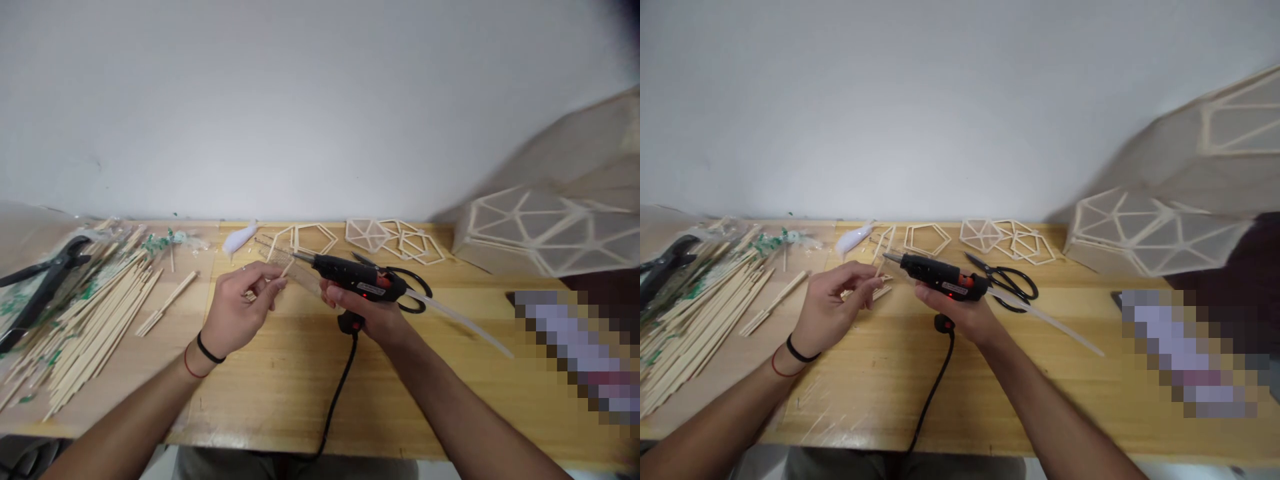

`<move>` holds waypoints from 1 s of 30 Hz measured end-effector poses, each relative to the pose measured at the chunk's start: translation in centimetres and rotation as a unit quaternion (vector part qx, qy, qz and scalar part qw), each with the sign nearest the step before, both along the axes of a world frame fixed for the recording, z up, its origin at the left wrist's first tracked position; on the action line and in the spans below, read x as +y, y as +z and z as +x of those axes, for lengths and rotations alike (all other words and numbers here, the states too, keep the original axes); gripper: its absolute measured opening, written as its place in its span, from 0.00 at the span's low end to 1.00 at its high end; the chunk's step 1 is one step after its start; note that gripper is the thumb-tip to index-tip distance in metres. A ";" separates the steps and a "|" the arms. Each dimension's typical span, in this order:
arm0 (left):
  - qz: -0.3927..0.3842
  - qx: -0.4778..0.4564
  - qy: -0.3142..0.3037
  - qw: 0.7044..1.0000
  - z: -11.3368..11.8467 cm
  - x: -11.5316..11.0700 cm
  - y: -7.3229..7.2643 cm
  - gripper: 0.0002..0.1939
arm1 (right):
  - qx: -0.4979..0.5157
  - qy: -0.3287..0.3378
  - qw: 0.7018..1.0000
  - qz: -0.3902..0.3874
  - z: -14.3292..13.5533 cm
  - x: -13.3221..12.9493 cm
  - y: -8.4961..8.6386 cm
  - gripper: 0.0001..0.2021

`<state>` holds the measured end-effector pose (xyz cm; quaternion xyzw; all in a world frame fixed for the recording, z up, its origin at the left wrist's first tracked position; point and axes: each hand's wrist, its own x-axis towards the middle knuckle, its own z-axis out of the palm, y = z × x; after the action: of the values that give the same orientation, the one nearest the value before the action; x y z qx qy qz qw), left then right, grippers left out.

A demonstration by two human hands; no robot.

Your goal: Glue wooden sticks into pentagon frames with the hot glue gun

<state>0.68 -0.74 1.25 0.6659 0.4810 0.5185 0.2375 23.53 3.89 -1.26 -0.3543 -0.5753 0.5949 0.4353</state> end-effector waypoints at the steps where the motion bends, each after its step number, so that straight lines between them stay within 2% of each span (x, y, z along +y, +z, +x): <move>1: -0.002 0.000 0.000 1.000 0.0 0.0 0.0 0.03 | -0.001 -0.001 1.000 -0.004 0.0 0.0 0.1 0.14; 9: -0.012 0.002 0.007 1.000 0.0 -0.1 0.0 0.04 | 0.001 -0.024 0.999 -0.023 -0.1 -0.1 0.3 0.14; 18: -0.002 0.007 0.013 1.000 0.0 0.0 0.1 0.03 | -0.004 0.009 1.000 0.003 0.2 0.0 -0.1 0.15; 30: -0.014 0.006 0.012 1.000 0.0 -0.1 0.1 0.04 | -0.008 0.010 1.000 -0.006 0.1 -0.2 0.0 0.15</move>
<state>0.64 -0.87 1.33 0.6596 0.4975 0.5107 0.2380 23.65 3.69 -1.24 -0.3555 -0.5788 0.5999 0.4228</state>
